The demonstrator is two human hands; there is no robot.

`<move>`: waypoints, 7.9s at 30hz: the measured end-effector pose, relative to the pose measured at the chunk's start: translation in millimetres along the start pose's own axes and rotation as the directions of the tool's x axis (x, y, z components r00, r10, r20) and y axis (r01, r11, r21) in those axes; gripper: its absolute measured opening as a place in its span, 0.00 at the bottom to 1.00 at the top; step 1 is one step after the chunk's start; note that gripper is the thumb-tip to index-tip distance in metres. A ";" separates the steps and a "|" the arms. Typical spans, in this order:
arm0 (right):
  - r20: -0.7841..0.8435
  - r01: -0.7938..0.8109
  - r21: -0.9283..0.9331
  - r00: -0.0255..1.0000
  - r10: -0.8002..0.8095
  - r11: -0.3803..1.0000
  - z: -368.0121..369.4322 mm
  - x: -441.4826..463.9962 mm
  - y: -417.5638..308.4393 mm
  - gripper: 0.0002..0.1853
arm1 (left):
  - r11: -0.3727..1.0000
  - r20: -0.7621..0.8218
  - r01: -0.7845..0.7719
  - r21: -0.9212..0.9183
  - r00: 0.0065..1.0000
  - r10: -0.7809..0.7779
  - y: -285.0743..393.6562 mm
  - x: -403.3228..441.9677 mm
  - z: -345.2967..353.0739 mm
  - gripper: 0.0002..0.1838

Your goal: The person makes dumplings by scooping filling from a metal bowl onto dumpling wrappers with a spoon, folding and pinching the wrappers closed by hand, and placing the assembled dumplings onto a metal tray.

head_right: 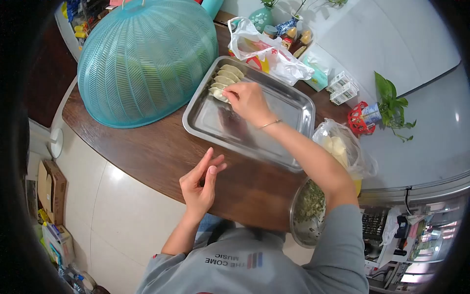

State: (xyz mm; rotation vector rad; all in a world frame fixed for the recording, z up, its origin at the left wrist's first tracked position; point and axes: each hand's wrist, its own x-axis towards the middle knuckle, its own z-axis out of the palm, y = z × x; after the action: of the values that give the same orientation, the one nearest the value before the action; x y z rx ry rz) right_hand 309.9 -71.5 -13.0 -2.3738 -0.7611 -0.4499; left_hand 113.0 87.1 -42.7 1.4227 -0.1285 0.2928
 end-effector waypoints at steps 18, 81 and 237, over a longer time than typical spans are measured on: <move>0.066 -0.020 -0.030 0.998 0.022 0.999 6.6 -5.6 0.8 0.10 | 1.000 0.024 -0.016 0.022 1.000 0.015 -1.0 -0.5 2.0 0.16; -0.188 -0.370 0.382 0.866 0.463 0.847 -235.6 -431.2 -139.7 0.16 | 0.716 0.970 -0.661 0.224 0.222 -0.098 -6.8 105.1 290.9 0.08; -0.326 0.061 -0.340 0.928 -0.179 0.938 -228.2 -359.2 -153.9 0.21 | 0.011 0.719 0.894 -0.447 0.366 -0.591 94.2 -92.7 151.2 0.21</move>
State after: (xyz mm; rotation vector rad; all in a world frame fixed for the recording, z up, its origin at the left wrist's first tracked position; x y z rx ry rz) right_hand -94.1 -262.6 58.1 -2.4438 -0.7090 -1.0984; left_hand 11.3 -62.1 45.2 0.3441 0.2576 -0.9274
